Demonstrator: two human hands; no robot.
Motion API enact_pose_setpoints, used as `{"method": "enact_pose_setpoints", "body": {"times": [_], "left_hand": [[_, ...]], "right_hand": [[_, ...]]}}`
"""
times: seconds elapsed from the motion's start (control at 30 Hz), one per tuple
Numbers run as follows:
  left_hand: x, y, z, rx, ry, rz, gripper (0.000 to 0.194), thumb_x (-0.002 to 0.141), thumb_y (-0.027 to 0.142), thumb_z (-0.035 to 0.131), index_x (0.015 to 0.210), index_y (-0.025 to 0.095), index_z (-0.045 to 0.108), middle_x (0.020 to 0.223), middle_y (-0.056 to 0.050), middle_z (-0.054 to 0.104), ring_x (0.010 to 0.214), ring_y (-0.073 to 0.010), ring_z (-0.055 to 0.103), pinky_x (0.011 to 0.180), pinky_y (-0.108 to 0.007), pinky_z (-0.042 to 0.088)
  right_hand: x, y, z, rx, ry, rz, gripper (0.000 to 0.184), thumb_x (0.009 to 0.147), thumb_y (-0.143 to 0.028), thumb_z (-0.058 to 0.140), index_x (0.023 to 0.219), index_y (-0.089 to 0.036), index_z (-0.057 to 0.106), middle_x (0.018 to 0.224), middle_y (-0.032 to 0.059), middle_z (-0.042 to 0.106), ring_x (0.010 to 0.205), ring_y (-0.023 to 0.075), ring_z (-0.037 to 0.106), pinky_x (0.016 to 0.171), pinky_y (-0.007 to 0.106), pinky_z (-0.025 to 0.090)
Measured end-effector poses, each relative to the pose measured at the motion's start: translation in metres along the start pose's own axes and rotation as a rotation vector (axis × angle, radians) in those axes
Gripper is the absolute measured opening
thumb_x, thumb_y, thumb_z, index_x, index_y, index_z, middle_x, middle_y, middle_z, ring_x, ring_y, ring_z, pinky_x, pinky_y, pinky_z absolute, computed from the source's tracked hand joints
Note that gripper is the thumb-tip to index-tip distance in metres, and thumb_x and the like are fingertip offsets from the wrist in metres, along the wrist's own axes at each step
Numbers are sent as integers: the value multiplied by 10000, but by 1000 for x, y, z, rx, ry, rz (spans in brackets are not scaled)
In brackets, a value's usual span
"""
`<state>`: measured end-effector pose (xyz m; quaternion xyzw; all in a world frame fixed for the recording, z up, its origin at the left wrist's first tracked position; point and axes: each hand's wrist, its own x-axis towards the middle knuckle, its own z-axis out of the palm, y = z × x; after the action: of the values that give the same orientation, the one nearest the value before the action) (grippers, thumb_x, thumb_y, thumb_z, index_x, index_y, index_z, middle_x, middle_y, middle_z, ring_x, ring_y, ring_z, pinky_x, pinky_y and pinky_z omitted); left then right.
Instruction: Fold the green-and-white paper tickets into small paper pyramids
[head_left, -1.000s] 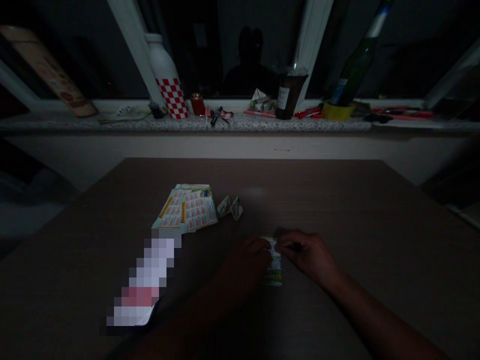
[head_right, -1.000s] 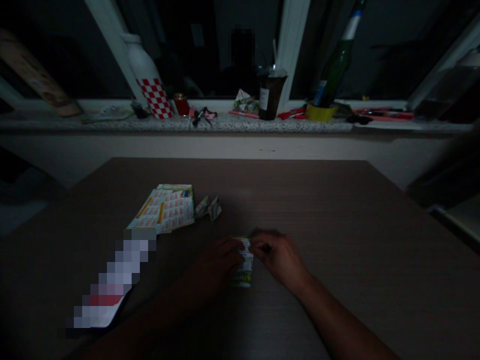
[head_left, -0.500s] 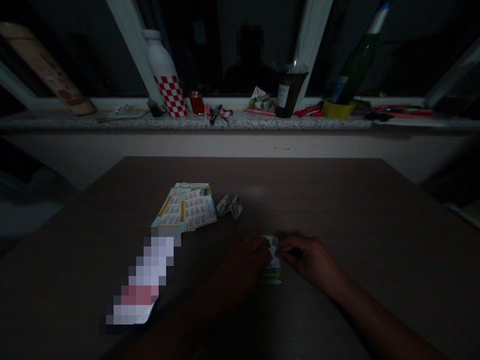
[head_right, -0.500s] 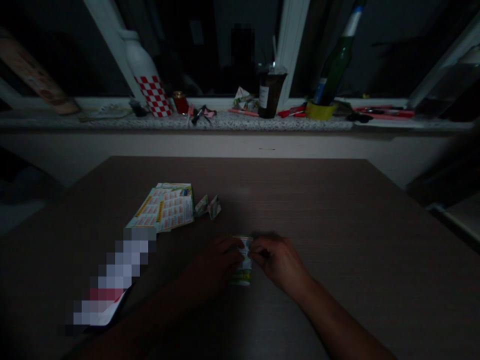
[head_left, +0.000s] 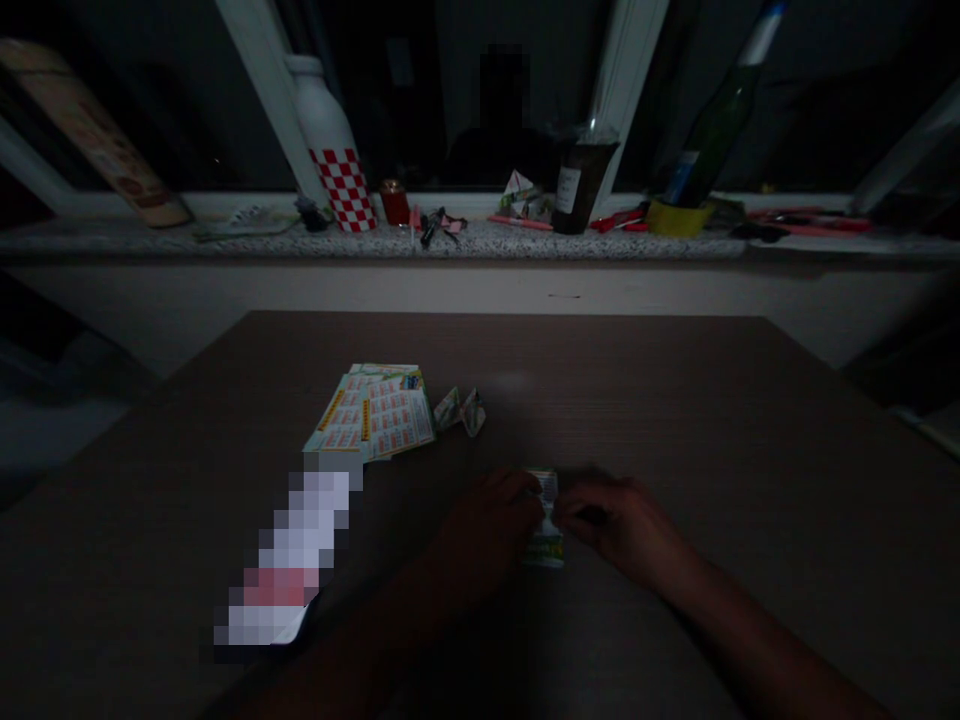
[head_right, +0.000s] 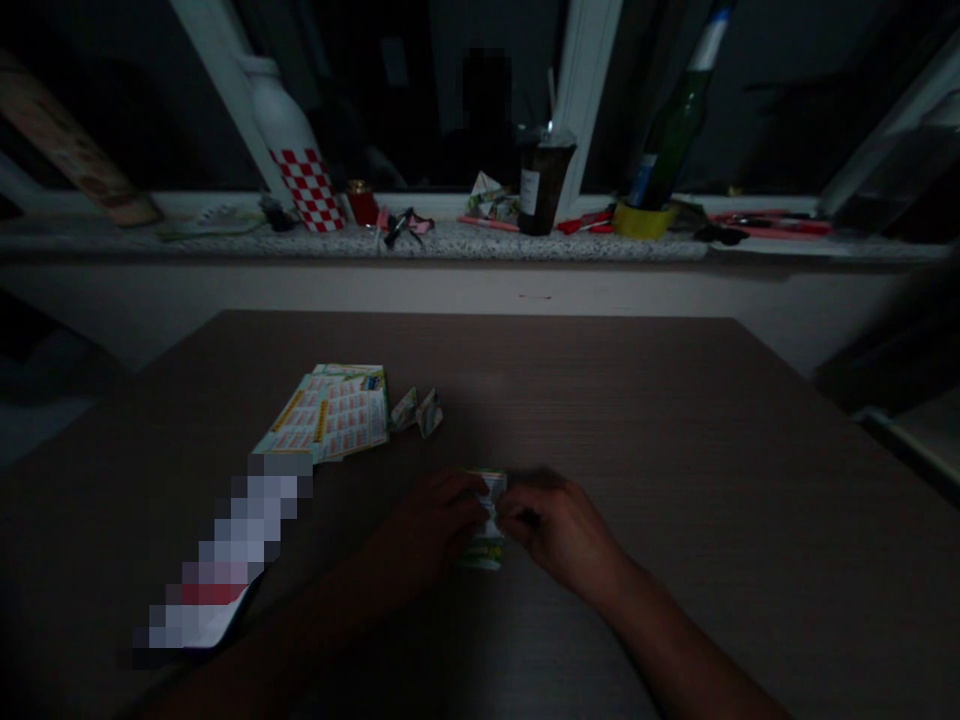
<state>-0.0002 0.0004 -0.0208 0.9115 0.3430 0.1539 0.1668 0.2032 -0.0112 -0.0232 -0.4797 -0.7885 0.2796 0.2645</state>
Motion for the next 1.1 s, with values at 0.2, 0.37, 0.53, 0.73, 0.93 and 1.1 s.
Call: {"method": "enact_pose_setpoints", "body": {"times": [0.2, 0.37, 0.53, 0.73, 0.93, 1.1], "left_hand": [[2, 3, -5, 17, -53, -39, 148, 888, 146, 496, 980, 176, 608, 1181, -66, 570, 1098, -210, 507, 944, -358, 425], [2, 4, -6, 16, -64, -42, 146, 898, 179, 496, 991, 186, 609, 1170, -60, 573, 1096, -220, 507, 939, -368, 422], [1, 4, -6, 5, -61, -49, 166, 892, 161, 499, 1015, 189, 607, 1191, -56, 567, 1114, -223, 501, 950, -372, 412], [1, 4, -5, 1, -63, -50, 124, 879, 164, 521, 966, 178, 609, 1188, -52, 565, 1107, -222, 506, 942, -362, 420], [1, 5, -4, 13, -44, -42, 141, 896, 160, 489, 965, 181, 610, 1168, -65, 575, 1101, -218, 511, 943, -368, 422], [0, 4, -4, 36, -51, -34, 130, 886, 156, 496, 951, 177, 607, 1171, -72, 573, 1094, -220, 515, 937, -373, 430]], "right_hand": [[-3, -3, -3, -8, -67, -13, 111, 763, -101, 661, 789, -209, 669, 741, -1, 713, 647, 140, 666, 610, 229, 481], [-5, -6, -5, -1, -105, -35, 140, 752, -78, 656, 761, -218, 661, 734, -14, 711, 654, 137, 670, 617, 224, 475], [-10, -10, -6, -13, -157, -47, 123, 763, -101, 656, 768, -224, 658, 735, -18, 710, 665, 139, 668, 617, 222, 471], [-13, -11, -4, 40, -191, -33, 119, 771, -115, 660, 780, -234, 664, 747, -22, 720, 661, 138, 669, 628, 223, 486], [-6, -5, -5, 70, -104, 10, 169, 742, -71, 668, 817, -222, 663, 786, -3, 724, 702, 145, 681, 648, 220, 496], [1, 2, -3, 33, -30, 21, 131, 752, -108, 666, 819, -221, 673, 774, -6, 731, 691, 149, 687, 655, 230, 507]]}}
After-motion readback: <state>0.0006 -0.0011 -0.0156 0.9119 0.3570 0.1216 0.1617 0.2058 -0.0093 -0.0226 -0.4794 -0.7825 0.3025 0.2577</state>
